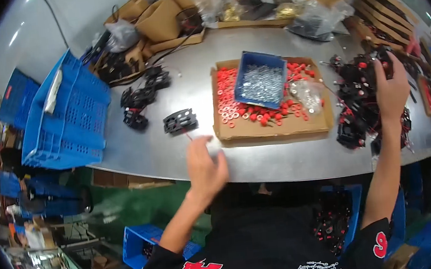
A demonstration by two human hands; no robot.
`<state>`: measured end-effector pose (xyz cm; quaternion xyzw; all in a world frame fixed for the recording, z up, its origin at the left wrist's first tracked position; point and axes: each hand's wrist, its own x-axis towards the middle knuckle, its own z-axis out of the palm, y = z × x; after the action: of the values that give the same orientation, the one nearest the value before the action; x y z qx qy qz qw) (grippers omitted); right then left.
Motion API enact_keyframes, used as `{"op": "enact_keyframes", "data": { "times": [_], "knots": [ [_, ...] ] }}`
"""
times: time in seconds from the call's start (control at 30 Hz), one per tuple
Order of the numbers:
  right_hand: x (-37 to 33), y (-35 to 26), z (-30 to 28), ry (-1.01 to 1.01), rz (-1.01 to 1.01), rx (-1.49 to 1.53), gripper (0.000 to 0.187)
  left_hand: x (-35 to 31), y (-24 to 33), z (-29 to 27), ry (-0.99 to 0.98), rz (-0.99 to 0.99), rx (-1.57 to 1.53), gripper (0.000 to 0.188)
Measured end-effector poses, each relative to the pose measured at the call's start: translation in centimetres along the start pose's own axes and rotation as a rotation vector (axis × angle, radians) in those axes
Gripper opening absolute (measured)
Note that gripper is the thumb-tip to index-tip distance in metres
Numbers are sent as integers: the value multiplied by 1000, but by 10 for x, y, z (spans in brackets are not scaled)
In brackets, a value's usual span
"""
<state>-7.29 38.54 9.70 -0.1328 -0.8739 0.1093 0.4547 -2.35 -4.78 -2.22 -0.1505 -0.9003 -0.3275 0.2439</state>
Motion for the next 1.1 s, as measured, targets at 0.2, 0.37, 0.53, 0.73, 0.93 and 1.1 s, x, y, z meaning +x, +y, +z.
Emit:
{"op": "enact_keyframes", "data": {
  "times": [0.2,0.37,0.53,0.73,0.93,1.1],
  "knots": [
    [-16,33,27,44,-223,-368,82,51,-92,-29,-77,82,287,58],
    [-110,-53,-1,133,-123,-40,64,72,-104,-32,-297,-65,418,44],
    [-204,-141,-22,-394,-111,627,46,61,-83,-41,55,-606,-463,40],
    [-223,-213,-13,-1005,737,1466,38,33,-5,-47,-145,-821,-1137,32],
    [-222,-211,4,-1184,797,1611,38,-6,21,-33,-292,-705,-883,32],
    [-233,-189,-5,-659,681,1094,34,1,52,-77,-1130,-485,-669,33]
  ]
}}
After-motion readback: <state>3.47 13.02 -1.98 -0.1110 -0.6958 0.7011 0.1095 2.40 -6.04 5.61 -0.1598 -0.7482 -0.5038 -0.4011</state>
